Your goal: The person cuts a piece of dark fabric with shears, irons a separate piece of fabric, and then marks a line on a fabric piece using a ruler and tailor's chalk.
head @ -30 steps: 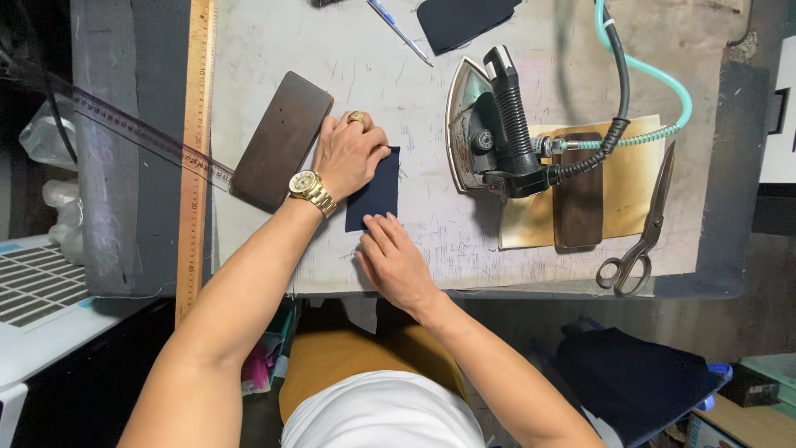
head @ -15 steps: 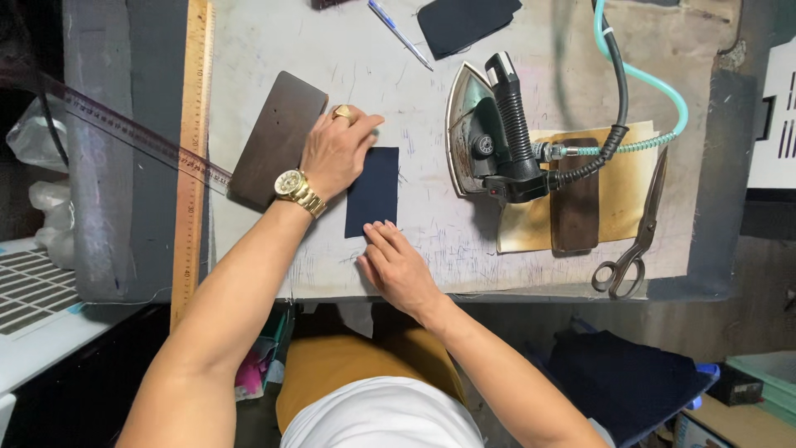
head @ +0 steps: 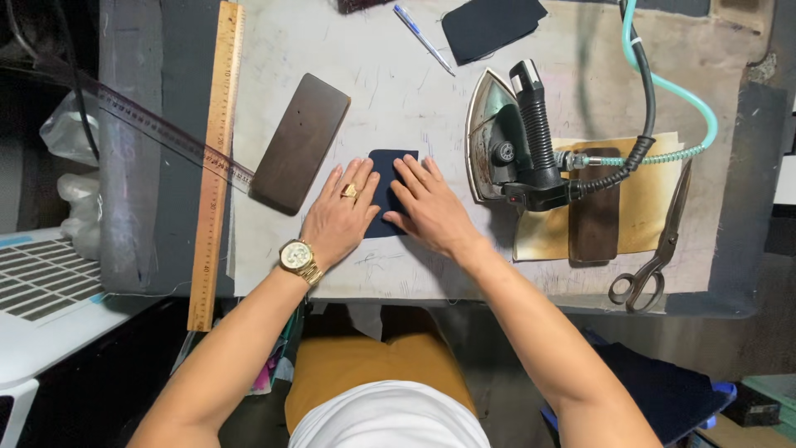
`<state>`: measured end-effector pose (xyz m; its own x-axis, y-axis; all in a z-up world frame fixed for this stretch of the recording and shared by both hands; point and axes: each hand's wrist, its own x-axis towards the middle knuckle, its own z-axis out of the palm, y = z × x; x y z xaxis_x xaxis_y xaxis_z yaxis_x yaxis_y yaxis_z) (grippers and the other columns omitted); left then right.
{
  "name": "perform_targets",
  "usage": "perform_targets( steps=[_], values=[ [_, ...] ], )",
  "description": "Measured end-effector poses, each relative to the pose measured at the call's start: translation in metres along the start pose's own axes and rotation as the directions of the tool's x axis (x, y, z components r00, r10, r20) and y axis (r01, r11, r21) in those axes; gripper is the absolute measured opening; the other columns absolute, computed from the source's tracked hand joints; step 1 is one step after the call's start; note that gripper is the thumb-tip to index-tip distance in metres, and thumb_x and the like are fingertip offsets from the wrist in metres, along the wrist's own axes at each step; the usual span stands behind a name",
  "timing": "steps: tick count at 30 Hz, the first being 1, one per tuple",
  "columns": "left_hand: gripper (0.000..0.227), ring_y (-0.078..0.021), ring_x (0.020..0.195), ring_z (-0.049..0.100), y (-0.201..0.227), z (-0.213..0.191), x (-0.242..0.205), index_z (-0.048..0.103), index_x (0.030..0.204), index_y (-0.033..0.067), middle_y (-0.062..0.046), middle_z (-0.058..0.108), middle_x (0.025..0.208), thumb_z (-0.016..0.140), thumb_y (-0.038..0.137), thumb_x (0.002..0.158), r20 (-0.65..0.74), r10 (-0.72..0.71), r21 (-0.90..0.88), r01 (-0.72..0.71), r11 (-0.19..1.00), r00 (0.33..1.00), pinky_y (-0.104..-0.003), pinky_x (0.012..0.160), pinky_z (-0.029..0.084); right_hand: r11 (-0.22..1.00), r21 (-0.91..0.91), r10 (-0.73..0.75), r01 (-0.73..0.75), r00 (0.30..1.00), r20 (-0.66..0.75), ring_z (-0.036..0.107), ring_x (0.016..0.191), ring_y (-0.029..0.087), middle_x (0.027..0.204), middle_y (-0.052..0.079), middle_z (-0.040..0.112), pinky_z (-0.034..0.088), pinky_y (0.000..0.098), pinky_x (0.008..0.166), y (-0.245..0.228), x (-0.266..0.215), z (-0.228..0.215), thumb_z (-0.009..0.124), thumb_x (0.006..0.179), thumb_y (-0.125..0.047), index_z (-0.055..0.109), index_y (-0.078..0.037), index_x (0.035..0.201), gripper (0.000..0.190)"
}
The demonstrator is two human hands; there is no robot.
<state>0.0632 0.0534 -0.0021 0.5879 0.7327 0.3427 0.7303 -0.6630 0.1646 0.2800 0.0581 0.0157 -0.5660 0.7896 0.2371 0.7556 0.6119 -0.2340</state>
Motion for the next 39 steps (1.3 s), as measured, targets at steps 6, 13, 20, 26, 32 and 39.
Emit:
perform_targets(
  steps=[6,13,20,26,32,39],
  values=[
    [0.037,-0.0356,0.136,0.055,-0.003,-0.016,-0.015,0.061,0.137,-0.0035,-0.023,0.058,0.145,0.053,0.0,0.101,-0.228,-0.128,-0.16,0.093,0.983,0.965,-0.044,0.115,0.043,1.0,-0.006,-0.012,0.012,1.0,-0.004,0.05,0.141,0.036,0.145,0.023,0.059,0.029,0.0536,0.123,0.006,0.0,-0.001,0.073,0.094,-0.047,0.068,-0.002,0.123,0.054],
    [0.041,-0.0352,0.142,0.048,0.007,-0.009,-0.02,0.055,0.143,-0.0012,-0.024,0.054,0.148,0.054,0.009,0.103,-0.101,-0.121,-0.115,0.109,0.987,0.987,-0.047,0.12,0.036,1.0,-0.021,-0.014,0.015,0.999,0.042,0.047,0.144,0.035,0.147,0.022,0.057,0.026,0.0536,0.124,0.005,-0.001,0.003,0.072,0.096,-0.046,0.069,-0.004,0.121,0.049],
    [0.033,-0.0378,0.133,0.057,0.005,-0.03,-0.028,0.066,0.132,-0.0007,-0.024,0.062,0.138,0.058,0.003,0.1,-0.205,-0.168,-0.189,0.129,0.973,0.964,-0.046,0.114,0.044,0.991,0.074,-0.098,0.115,0.973,-0.209,0.063,0.126,0.036,0.134,0.021,0.067,0.044,0.0525,0.114,-0.022,-0.033,0.0,0.071,0.094,-0.011,0.071,0.001,0.103,0.015],
    [0.031,-0.0366,0.136,0.055,0.013,-0.025,-0.039,0.068,0.128,0.0055,-0.022,0.063,0.139,0.063,0.015,0.1,-0.077,-0.112,-0.161,0.099,0.982,0.991,-0.051,0.116,0.04,0.982,0.114,-0.134,0.15,0.981,-0.14,0.066,0.122,0.035,0.128,0.02,0.071,0.048,0.0527,0.111,-0.054,-0.061,-0.015,0.069,0.092,-0.007,0.07,0.002,0.1,0.013],
    [0.041,-0.0488,0.136,0.046,-0.034,-0.041,-0.014,0.067,0.132,0.0024,-0.03,0.049,0.144,0.076,0.013,0.093,-0.202,-0.339,-0.057,0.335,0.941,0.919,-0.056,0.112,0.039,0.987,0.154,-0.029,0.046,0.994,-0.11,0.069,0.117,0.034,0.119,0.018,0.075,0.049,0.0538,0.11,-0.067,-0.074,-0.028,0.077,0.084,-0.002,0.072,-0.001,0.097,0.013],
    [0.064,-0.0487,0.127,0.049,-0.051,-0.026,0.002,0.058,0.143,0.0043,-0.033,0.047,0.135,0.086,0.025,0.09,-0.126,-0.427,-0.016,0.428,0.903,0.895,-0.06,0.111,0.034,0.979,0.202,0.04,-0.004,0.984,-0.173,0.069,0.115,0.034,0.119,0.016,0.074,0.05,0.055,0.108,-0.079,-0.092,-0.034,0.074,0.089,-0.007,0.068,-0.002,0.099,0.013]
  ],
)
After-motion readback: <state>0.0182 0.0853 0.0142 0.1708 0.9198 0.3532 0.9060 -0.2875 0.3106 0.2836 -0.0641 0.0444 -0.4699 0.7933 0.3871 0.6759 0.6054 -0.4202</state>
